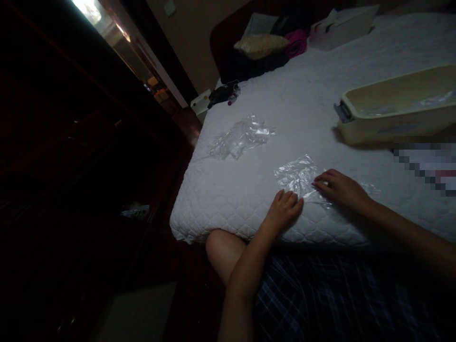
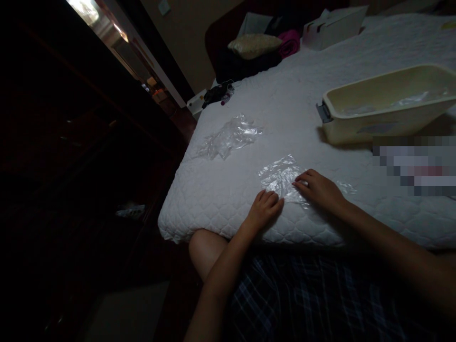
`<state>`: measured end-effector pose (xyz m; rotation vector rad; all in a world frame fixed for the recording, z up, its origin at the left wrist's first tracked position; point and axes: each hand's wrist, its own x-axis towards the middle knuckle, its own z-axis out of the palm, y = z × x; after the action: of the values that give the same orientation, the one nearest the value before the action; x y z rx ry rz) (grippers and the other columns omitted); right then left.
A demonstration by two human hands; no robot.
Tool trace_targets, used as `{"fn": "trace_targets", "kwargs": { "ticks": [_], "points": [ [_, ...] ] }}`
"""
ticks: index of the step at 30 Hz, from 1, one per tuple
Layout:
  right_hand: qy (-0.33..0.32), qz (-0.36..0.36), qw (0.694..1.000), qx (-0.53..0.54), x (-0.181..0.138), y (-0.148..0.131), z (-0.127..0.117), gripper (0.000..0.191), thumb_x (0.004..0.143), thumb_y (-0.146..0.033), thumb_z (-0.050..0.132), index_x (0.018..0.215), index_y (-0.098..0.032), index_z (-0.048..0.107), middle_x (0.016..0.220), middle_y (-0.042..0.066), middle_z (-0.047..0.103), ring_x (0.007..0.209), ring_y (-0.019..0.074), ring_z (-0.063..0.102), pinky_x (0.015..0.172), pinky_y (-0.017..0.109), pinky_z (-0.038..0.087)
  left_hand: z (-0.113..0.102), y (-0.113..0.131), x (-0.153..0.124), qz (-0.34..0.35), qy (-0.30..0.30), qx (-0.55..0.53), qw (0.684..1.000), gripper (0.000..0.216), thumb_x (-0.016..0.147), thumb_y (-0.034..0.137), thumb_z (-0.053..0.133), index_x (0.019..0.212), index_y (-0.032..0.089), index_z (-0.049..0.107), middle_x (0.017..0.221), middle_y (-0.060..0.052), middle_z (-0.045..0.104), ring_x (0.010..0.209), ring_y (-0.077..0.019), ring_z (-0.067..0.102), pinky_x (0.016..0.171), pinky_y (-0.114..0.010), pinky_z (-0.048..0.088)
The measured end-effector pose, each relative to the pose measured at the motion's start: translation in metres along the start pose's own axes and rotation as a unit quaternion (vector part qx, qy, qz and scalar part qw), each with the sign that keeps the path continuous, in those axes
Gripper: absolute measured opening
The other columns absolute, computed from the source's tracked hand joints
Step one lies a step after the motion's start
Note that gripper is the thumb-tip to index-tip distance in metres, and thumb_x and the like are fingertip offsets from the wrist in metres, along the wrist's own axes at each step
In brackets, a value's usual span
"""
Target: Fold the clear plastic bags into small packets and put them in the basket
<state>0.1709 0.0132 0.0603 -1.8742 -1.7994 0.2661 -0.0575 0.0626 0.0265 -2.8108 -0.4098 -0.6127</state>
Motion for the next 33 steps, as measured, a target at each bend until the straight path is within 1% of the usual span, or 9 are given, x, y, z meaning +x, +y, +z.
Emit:
{"fn": "trace_targets", "kwargs": {
  "ticks": [3, 6, 9, 11, 15, 18, 24, 28, 33],
  "points": [
    [0.02, -0.026, 0.998, -0.048, -0.002, 0.002, -0.004, 0.041, 0.093, -0.043, 0.041, 0.097, -0.014, 0.069, 0.106, 0.017, 0.06, 0.09, 0.0271, 0.061, 0.077, 0.039, 0.049, 0.0, 0.0, 0.0, -0.002, 0.02, 0.007, 1.0, 0.023, 0.094, 0.021, 0.049, 0.114, 0.015, 0.06, 0.111, -0.011, 0.065, 0.112, -0.0229, 0.057, 0.103, -0.044, 0.043],
    [0.041, -0.078, 0.993, -0.08, 0.0, 0.004, -0.004, 0.038, 0.092, -0.039, 0.043, 0.097, -0.013, 0.07, 0.104, 0.019, 0.06, 0.093, 0.0296, 0.058, 0.08, 0.042, 0.048, 0.002, 0.0, 0.001, -0.007, 0.044, 0.011, 0.999, 0.021, 0.094, 0.021, 0.048, 0.108, 0.015, 0.062, 0.11, -0.01, 0.066, 0.113, -0.0229, 0.058, 0.102, -0.044, 0.044],
    [0.025, -0.139, 0.989, -0.046, 0.004, 0.005, 0.0, 0.036, 0.092, -0.037, 0.042, 0.1, -0.016, 0.07, 0.099, 0.017, 0.062, 0.088, 0.0267, 0.06, 0.079, 0.041, 0.049, 0.003, -0.001, 0.001, -0.015, 0.028, 0.005, 0.999, 0.021, 0.094, 0.02, 0.047, 0.106, 0.016, 0.064, 0.11, -0.01, 0.067, 0.114, -0.0227, 0.059, 0.102, -0.046, 0.045],
    [0.001, -0.161, 0.987, -0.02, 0.006, 0.005, 0.005, 0.037, 0.092, -0.038, 0.04, 0.106, -0.019, 0.069, 0.099, 0.014, 0.063, 0.083, 0.0234, 0.061, 0.074, 0.038, 0.05, 0.004, -0.002, 0.0, -0.02, 0.017, -0.001, 1.0, 0.02, 0.094, 0.02, 0.048, 0.106, 0.017, 0.064, 0.112, -0.01, 0.068, 0.115, -0.0227, 0.059, 0.102, -0.047, 0.045],
    [-0.035, -0.158, 0.986, -0.034, 0.005, 0.002, 0.013, 0.039, 0.093, -0.039, 0.04, 0.115, -0.021, 0.066, 0.095, 0.011, 0.065, 0.074, 0.0197, 0.063, 0.066, 0.032, 0.049, 0.005, -0.004, -0.002, -0.045, 0.012, -0.015, 0.999, 0.019, 0.093, 0.02, 0.052, 0.107, 0.018, 0.064, 0.114, -0.01, 0.068, 0.117, -0.0228, 0.058, 0.1, -0.045, 0.047],
    [-0.045, -0.155, 0.984, -0.071, 0.005, -0.003, 0.016, 0.038, 0.092, -0.037, 0.042, 0.117, -0.02, 0.066, 0.09, 0.011, 0.064, 0.073, 0.0194, 0.062, 0.065, 0.03, 0.048, 0.005, -0.006, -0.004, -0.072, 0.02, -0.044, 0.996, 0.019, 0.093, 0.021, 0.051, 0.107, 0.018, 0.064, 0.116, -0.009, 0.067, 0.12, -0.0233, 0.057, 0.097, -0.043, 0.049],
    [-0.053, -0.145, 0.982, -0.104, 0.005, -0.014, 0.019, 0.035, 0.091, -0.033, 0.043, 0.115, -0.021, 0.065, 0.089, 0.01, 0.063, 0.075, 0.0199, 0.062, 0.064, 0.029, 0.047, 0.003, -0.009, -0.007, -0.102, 0.024, -0.099, 0.99, 0.024, 0.088, 0.016, 0.052, 0.111, 0.014, 0.061, 0.121, -0.011, 0.065, 0.123, -0.0233, 0.053, 0.102, -0.043, 0.045],
    [-0.054, -0.13, 0.988, -0.067, 0.006, -0.019, 0.017, 0.036, 0.093, -0.033, 0.041, 0.116, -0.02, 0.065, 0.094, 0.011, 0.064, 0.079, 0.0204, 0.063, 0.067, 0.03, 0.048, 0.005, -0.008, -0.006, -0.11, 0.031, -0.084, 0.99, 0.024, 0.089, 0.018, 0.053, 0.111, 0.014, 0.061, 0.119, -0.01, 0.066, 0.119, -0.0231, 0.055, 0.101, -0.043, 0.045],
    [-0.078, -0.12, 0.987, -0.07, 0.008, -0.018, 0.015, 0.037, 0.093, -0.032, 0.04, 0.122, -0.024, 0.062, 0.096, 0.009, 0.064, 0.074, 0.0174, 0.062, 0.064, 0.027, 0.045, 0.007, -0.005, -0.005, -0.091, 0.036, -0.03, 0.995, 0.016, 0.093, 0.019, 0.05, 0.099, 0.017, 0.065, 0.115, -0.009, 0.068, 0.114, -0.0216, 0.059, 0.098, -0.045, 0.045]
  ]
}}
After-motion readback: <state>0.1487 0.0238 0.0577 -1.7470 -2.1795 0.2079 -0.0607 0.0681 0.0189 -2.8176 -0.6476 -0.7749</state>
